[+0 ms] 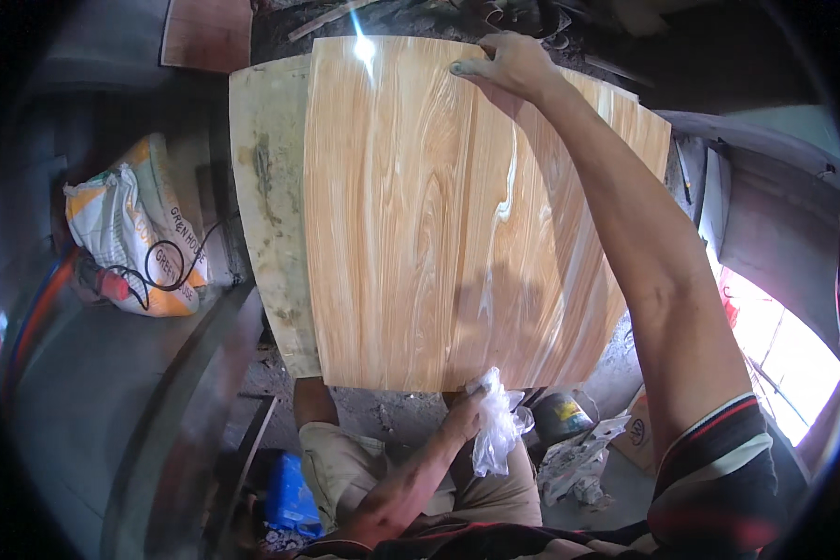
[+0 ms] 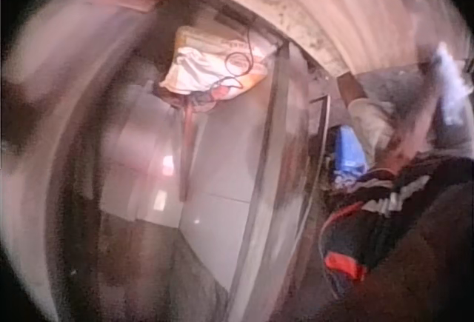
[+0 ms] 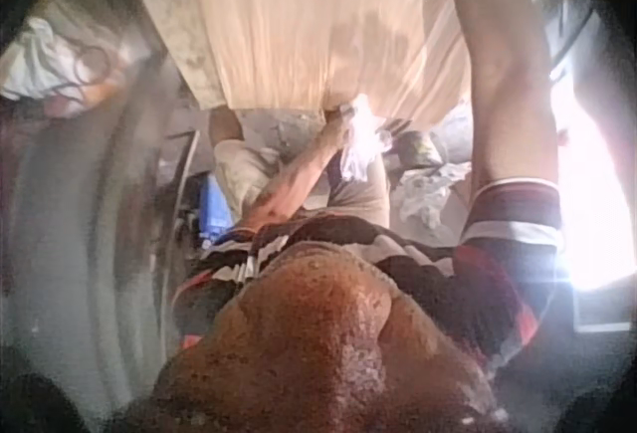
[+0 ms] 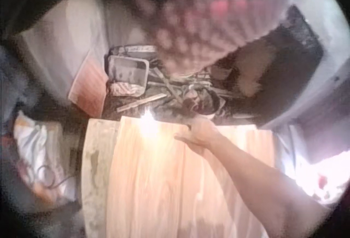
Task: The person unwraps a wooden-patterned tile, removes the plastic film, and then uses a measuring tape and pencil to mark measurements on the tile surface.
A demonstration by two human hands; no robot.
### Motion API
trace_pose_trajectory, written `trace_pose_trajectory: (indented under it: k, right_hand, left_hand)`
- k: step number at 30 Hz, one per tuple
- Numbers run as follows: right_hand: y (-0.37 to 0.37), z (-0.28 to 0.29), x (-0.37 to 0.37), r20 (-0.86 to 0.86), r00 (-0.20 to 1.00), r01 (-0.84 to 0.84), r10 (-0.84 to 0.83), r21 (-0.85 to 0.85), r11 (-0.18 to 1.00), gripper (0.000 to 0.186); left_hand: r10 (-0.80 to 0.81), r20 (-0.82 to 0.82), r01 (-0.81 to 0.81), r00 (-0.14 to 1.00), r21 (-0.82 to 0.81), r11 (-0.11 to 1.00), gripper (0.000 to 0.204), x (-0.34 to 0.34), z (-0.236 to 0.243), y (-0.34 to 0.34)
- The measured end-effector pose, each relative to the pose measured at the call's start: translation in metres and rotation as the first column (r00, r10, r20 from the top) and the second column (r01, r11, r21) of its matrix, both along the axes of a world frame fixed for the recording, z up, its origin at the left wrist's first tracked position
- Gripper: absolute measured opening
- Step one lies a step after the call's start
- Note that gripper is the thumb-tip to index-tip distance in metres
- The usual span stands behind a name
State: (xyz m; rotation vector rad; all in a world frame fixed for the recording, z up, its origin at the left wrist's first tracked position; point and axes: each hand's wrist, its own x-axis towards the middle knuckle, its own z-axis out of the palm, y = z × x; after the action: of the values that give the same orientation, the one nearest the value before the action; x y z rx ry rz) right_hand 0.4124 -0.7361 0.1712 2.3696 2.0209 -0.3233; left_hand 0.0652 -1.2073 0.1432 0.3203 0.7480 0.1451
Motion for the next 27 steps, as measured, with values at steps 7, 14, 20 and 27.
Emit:
trace_pose_trajectory:
  k: [7,14,20,27]
  right_hand:
    - [0.013,-0.033,-0.001,0.025,0.991,-0.136,0.134,0.18,0.974,0.071]
    - [0.022,-0.025,-0.018,0.014,0.992,-0.121,0.122,-0.065,0.991,0.073]
    - [0.011,-0.025,-0.021,0.002,0.998,-0.068,0.068,-0.022,0.997,0.056]
    - [-0.016,0.0,-0.053,-0.083,0.997,0.002,0.0,0.018,1.0,0.042]
  left_hand:
    - [0.175,-0.24,-0.278,0.955,-0.511,0.814,0.025,0.027,-0.001,0.013]
    - [0.11,-0.236,-0.169,0.965,-0.247,0.954,0.024,0.025,-0.021,0.009]
    - [0.181,-0.137,-0.227,0.974,-0.547,0.806,0.026,0.033,-0.03,-0.008]
    - [0.131,-0.068,-0.147,0.989,-0.403,0.903,0.028,0.039,-0.047,-0.034]
